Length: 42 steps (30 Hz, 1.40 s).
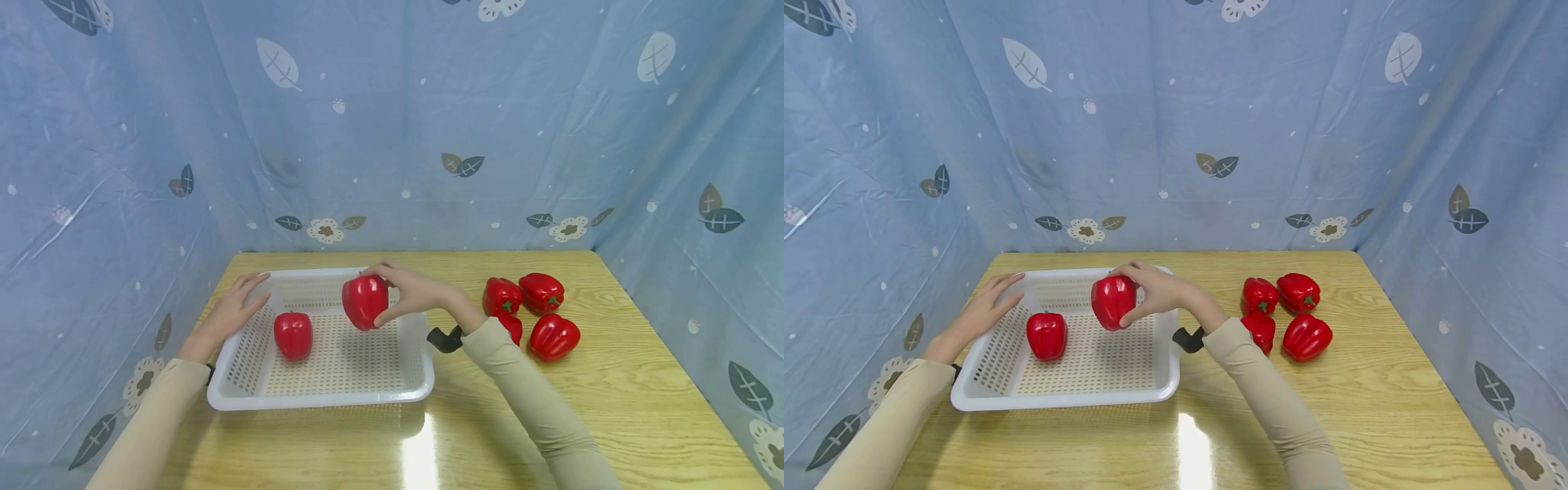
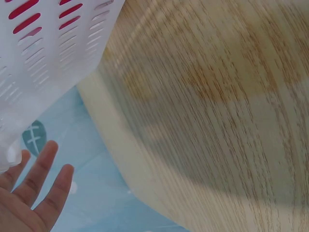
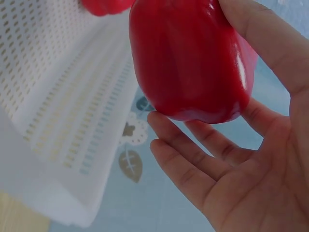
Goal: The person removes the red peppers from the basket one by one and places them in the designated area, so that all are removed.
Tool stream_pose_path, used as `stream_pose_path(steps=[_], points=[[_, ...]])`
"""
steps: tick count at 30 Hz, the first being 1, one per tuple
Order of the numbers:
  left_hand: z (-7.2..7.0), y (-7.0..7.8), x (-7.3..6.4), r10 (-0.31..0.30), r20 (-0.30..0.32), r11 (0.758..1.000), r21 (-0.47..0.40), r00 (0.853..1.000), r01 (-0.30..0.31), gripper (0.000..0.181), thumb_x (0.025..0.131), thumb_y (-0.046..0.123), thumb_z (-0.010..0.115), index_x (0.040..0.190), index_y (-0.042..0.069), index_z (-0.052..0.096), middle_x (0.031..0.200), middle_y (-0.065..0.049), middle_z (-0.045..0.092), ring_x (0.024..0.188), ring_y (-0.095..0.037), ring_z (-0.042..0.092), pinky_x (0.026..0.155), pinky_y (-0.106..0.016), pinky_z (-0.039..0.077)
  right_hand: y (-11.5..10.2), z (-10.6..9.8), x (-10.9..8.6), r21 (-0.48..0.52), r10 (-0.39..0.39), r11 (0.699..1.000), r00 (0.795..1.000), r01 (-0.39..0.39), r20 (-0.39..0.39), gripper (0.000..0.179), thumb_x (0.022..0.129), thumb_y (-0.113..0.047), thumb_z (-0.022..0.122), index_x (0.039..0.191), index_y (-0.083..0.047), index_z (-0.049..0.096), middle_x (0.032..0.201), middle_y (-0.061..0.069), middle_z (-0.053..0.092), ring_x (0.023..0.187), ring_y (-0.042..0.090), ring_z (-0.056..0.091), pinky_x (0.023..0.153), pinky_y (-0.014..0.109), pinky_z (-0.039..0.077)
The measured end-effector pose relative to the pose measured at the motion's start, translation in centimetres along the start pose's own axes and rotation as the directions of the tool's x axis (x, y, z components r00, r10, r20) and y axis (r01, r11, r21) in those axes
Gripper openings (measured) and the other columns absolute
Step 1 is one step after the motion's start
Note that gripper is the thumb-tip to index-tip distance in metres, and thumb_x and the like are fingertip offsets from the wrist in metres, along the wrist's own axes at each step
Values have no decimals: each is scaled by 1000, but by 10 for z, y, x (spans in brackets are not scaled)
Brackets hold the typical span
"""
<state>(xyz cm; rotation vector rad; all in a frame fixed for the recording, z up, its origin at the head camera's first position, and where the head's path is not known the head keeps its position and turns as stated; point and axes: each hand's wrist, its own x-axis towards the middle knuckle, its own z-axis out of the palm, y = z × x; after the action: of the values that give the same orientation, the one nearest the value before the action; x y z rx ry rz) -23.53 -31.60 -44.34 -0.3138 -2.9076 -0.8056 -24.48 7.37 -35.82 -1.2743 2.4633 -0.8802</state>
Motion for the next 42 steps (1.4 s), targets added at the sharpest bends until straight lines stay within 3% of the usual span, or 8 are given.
stream_pose_path(steps=[8,15,31,36,42], points=[[3,-5,-1,6,-3,1000,-3,1000,-6,58,94,41,48,145,19,31,148,-17,24,130,-44,31,97,-69,29,13,-11,-14,32,25,999,998,-23,-55,78,70,-30,81,135,-18,40,128,-1,42,114,15,46,85,30,51],[3,-4,-2,3,-2,1000,0,1000,-3,59,94,42,47,146,19,30,148,-17,24,129,-45,31,97,-69,28,26,-23,-29,104,108,990,990,-98,-93,78,70,-28,81,135,-20,39,126,1,42,113,21,47,87,36,50],[2,-4,0,-4,5,1000,14,1000,4,60,94,45,46,146,19,29,149,-17,23,130,-46,30,97,-69,28,72,-38,-69,94,281,959,926,-266,-251,81,70,-37,80,137,-20,38,123,4,42,113,28,46,86,46,50],[2,-4,0,-3,6,1000,10,1000,3,60,95,44,46,146,19,29,149,-17,23,130,-46,29,97,-69,27,89,-40,-79,82,322,947,910,-312,-262,82,70,-37,80,137,-17,37,123,4,43,112,31,48,84,46,50],[0,-3,1,6,-6,1000,-6,1000,-6,58,95,41,48,145,18,30,148,-17,24,130,-45,30,98,-68,27,105,-36,-89,39,343,938,910,-343,-234,82,71,-36,79,137,-9,38,129,13,41,109,30,48,81,42,52]])
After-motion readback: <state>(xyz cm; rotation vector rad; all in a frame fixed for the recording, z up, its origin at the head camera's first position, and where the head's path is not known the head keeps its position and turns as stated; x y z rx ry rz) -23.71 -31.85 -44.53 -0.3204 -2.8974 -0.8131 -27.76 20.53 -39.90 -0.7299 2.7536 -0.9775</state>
